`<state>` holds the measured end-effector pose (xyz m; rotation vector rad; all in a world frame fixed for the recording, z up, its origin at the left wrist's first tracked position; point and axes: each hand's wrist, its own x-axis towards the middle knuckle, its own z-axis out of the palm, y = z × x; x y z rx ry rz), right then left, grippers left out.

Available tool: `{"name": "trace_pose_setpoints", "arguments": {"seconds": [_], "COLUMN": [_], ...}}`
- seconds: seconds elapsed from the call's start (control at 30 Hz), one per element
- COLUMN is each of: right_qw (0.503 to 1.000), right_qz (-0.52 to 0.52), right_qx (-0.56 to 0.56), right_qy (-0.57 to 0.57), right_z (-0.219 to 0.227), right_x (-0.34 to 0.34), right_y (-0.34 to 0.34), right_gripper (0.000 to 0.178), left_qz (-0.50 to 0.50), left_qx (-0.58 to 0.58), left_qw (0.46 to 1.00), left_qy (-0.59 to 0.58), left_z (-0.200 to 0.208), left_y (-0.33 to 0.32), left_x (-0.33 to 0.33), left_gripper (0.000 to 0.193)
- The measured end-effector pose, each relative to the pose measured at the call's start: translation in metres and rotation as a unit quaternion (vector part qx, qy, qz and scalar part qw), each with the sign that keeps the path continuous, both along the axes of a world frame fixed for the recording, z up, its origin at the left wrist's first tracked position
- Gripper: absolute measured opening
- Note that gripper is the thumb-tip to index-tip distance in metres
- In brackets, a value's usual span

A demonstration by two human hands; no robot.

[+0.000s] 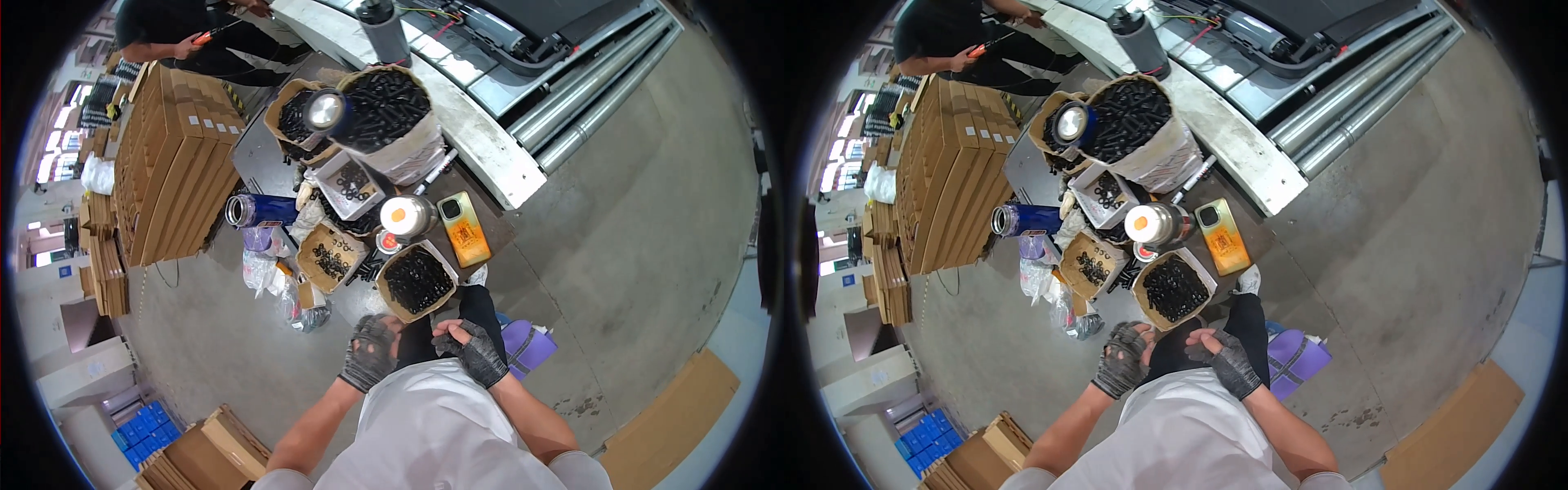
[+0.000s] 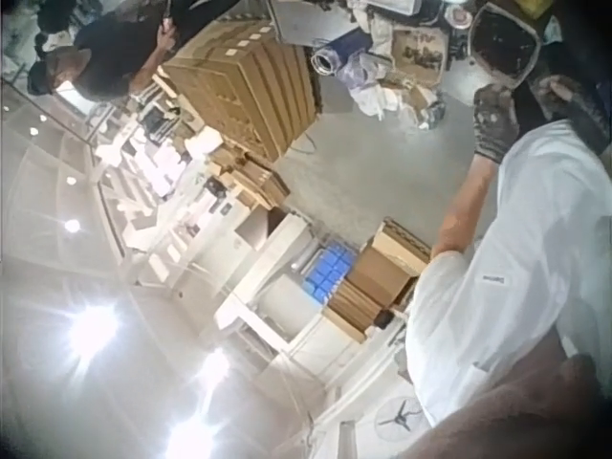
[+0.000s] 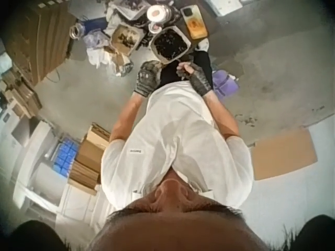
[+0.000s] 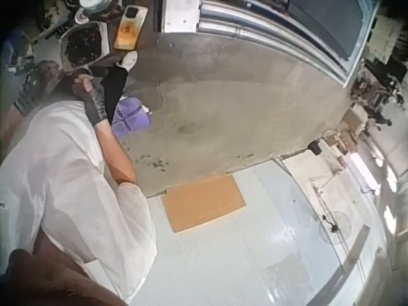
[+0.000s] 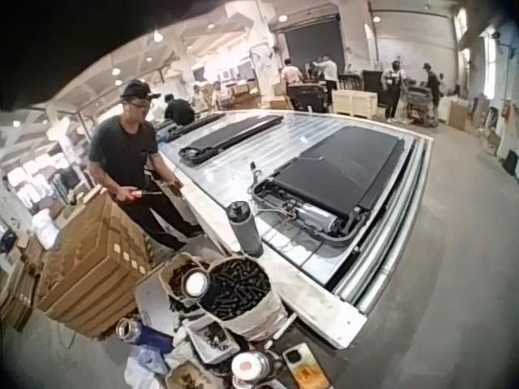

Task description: The recorder is sorting and preparing small mechanical components, such as screws and fasteners, at a workstation on a treadmill assembly line.

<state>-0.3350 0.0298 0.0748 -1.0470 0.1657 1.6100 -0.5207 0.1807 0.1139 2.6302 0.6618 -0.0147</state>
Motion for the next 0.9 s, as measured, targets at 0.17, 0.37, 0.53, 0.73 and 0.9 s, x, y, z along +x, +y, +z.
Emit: {"name": "trace_pose_setpoints", "arguments": {"seconds": [0.17,0.37,0.53,0.73,0.9], "right_qw": [0.997,0.996,0.999,0.998,0.996], "right_qz": [0.023,0.048,0.023,-0.03,-0.019], "right_qx": [0.032,-0.002,-0.021,-0.047,-0.058], "right_qy": [0.062,0.07,0.039,-0.03,-0.068], "right_z": [0.037,0.069,0.072,0.071,0.077], "right_x": [-0.023,-0.066,-0.092,-0.108,-0.11], "right_y": [0.031,0.056,0.054,0.041,0.049], "right_gripper": [0.033,0.035,0.034,0.032,0.03], "left_qz": [0.218,0.228,0.062,0.077,0.219], "left_qx": [-0.011,-0.04,-0.009,-0.129,-0.021], "left_qw": [0.971,0.973,0.99,0.988,0.969], "left_qy": [-0.102,-0.026,0.123,-0.022,-0.109], "left_z": [-0.034,-0.061,-0.065,-0.037,-0.127], "left_y": [0.053,0.151,0.185,0.115,0.052], "left_x": [-0.071,-0.092,-0.074,-0.057,-0.078], "left_gripper": [0.022,0.028,0.029,0.031,0.062]}}
